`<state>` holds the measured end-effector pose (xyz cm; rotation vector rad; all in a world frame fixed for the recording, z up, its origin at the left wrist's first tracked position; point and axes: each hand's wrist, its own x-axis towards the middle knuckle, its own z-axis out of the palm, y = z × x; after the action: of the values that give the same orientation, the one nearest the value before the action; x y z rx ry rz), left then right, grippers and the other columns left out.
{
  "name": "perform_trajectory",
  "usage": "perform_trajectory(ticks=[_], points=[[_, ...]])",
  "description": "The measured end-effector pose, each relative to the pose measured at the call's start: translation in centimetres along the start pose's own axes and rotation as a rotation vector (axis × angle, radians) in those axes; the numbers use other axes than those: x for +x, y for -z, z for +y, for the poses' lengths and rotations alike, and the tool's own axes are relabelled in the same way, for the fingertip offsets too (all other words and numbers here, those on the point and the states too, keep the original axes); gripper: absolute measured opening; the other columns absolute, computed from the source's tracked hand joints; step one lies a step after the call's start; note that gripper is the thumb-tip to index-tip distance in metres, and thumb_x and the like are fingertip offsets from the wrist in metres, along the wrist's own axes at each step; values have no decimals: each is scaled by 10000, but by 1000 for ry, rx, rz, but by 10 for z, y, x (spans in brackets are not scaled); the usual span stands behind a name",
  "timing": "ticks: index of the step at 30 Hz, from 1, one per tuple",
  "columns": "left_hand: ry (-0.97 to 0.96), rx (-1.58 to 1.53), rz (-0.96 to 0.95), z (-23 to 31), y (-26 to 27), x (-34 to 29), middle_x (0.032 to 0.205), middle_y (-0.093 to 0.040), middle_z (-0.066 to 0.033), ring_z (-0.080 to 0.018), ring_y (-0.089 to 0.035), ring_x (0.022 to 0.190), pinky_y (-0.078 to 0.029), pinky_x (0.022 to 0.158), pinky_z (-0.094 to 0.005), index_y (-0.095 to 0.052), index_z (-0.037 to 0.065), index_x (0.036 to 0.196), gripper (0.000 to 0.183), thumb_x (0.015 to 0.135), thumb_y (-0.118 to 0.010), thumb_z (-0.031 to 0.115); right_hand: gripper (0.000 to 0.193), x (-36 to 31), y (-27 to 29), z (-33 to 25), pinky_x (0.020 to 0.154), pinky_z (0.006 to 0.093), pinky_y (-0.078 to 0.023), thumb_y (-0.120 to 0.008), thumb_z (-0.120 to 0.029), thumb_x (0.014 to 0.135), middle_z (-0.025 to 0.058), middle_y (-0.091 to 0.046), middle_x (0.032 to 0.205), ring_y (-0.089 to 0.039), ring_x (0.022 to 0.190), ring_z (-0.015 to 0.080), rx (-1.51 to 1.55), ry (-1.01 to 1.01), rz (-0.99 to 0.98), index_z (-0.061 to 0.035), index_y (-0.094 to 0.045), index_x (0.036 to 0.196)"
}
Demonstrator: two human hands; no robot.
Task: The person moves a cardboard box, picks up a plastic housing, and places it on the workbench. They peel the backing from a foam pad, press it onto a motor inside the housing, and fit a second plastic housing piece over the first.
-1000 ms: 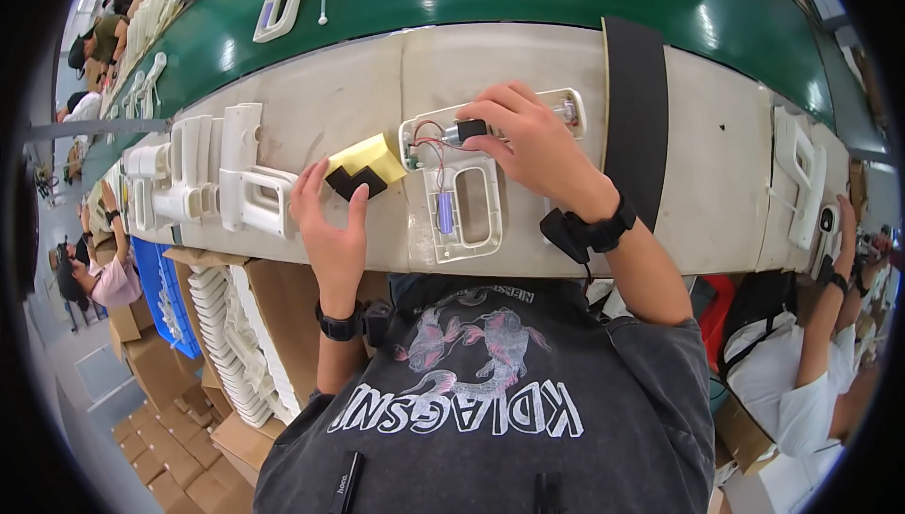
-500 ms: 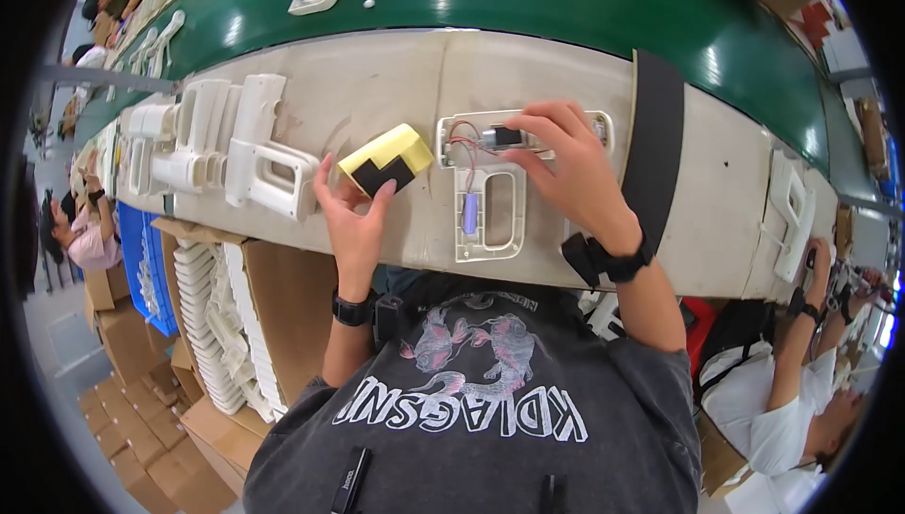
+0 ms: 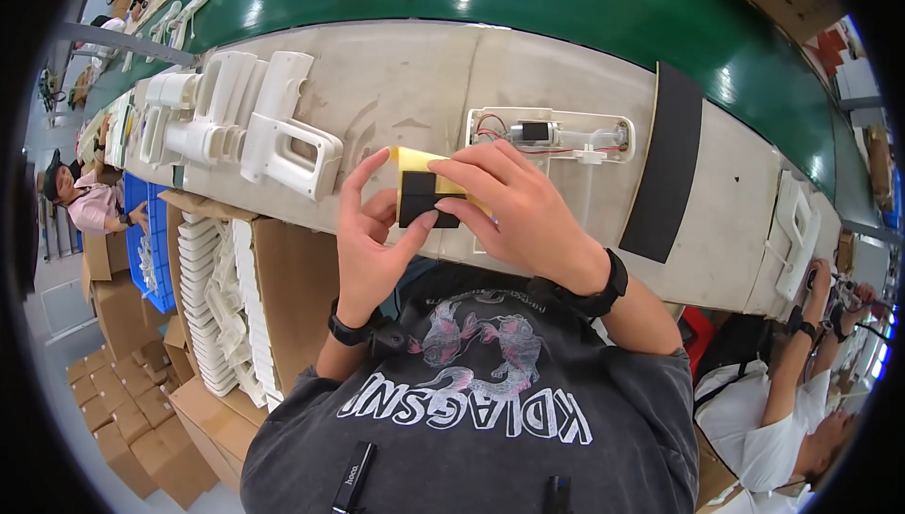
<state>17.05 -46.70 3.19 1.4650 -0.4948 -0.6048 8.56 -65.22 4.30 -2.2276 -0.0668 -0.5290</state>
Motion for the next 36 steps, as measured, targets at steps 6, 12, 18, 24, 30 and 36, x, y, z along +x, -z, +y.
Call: perform_trajectory(ticks=[6,12,18,24,30,36], points=[[-248,429,-117,1,13,-11,1063,-702,-110,-200,-685,906,-537,789,-336,-490,26,1388,628,815,-741,-37,399,-2,3,-4,753,338,-518,-806,-13,763,87,-636,1057,-618,893,223,275,-126,-99,-40,-708,1149],[-388,597,-411,8,35,-8,1074,-689,-94,-195,-658,903,-528,801,-299,-303,-6,1538,839,830,-752,-20,375,-11,24,10,753,301,-510,-797,29,767,71,-636,1078,-621,873,190,582,-200,-370,-46,-716,1125],[-112,53,62,-12,34,26,1200,-612,-120,-153,-620,1011,-504,777,-253,-245,9,1538,776,902,-691,5,392,-16,41,26,826,354,-519,-748,90,730,80,-620,1088,-614,929,246,-12,-99,-101,-61,-708,1090],[-159,796,205,-50,21,45,1262,-563,-172,-326,-517,1180,-426,1019,-424,-495,9,1385,554,902,-726,150,391,-31,13,44,866,380,-503,-676,113,737,72,-598,1084,-565,1024,293,-114,-30,-338,-67,-682,1084],[-223,860,272,-4,36,25,1277,-542,-142,-337,-494,1195,-419,1019,-430,-626,66,1276,418,890,-741,179,413,-28,15,44,902,387,-489,-653,137,727,69,-598,1100,-551,1021,292,-97,-33,-400,-65,-685,1085],[-167,846,410,9,74,19,1235,-568,-114,-274,-548,1136,-460,893,-369,-655,98,1249,354,920,-722,210,481,-27,17,45,920,385,-484,-605,168,718,70,-599,1128,-537,1030,302,-126,3,-457,-79,-700,1120]])
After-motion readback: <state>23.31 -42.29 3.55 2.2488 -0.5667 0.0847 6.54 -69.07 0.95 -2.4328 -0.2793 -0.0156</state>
